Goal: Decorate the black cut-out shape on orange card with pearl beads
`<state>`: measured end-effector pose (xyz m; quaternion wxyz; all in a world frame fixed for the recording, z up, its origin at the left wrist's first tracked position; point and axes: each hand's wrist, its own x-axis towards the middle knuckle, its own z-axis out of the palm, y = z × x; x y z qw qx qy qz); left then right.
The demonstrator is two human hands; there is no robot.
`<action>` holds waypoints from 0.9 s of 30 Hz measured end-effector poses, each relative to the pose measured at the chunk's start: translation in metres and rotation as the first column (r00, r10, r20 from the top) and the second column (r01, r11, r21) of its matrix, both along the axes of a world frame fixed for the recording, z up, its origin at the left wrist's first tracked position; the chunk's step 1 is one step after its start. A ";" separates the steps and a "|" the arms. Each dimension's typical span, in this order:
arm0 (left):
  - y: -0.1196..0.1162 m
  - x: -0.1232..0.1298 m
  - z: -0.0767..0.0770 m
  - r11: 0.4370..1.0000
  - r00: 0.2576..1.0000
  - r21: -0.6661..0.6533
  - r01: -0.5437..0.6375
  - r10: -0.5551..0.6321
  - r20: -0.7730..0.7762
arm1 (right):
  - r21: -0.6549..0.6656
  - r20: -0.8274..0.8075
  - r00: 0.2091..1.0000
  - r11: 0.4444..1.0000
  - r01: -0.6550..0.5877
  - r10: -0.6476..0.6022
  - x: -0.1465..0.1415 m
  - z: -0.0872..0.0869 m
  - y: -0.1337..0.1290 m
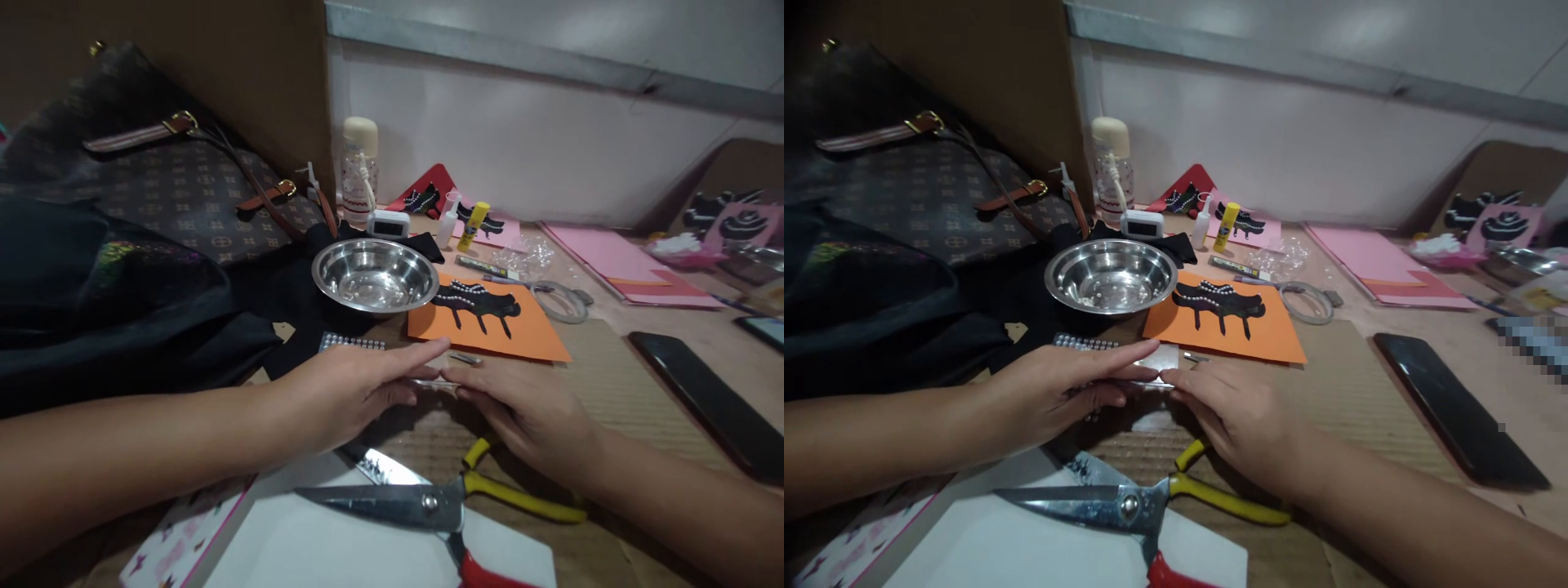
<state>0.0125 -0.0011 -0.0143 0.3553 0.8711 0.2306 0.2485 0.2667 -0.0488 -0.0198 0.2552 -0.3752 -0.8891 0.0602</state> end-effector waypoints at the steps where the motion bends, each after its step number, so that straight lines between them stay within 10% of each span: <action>1: 0.001 -0.001 0.001 1.000 1.000 0.006 0.005 -0.005 -0.001 | 0.012 -0.005 1.000 1.000 -0.010 0.011 -0.001 0.000 0.000; 18: -0.006 0.007 0.013 0.999 0.994 0.040 -0.025 0.029 -0.101 | 0.061 0.006 0.992 0.990 -0.127 0.127 0.003 -0.006 -0.003; 27: -0.007 0.007 0.007 0.994 0.994 0.110 0.017 -0.004 -0.112 | -0.216 0.125 0.988 0.975 -0.060 0.089 0.007 -0.006 -0.004</action>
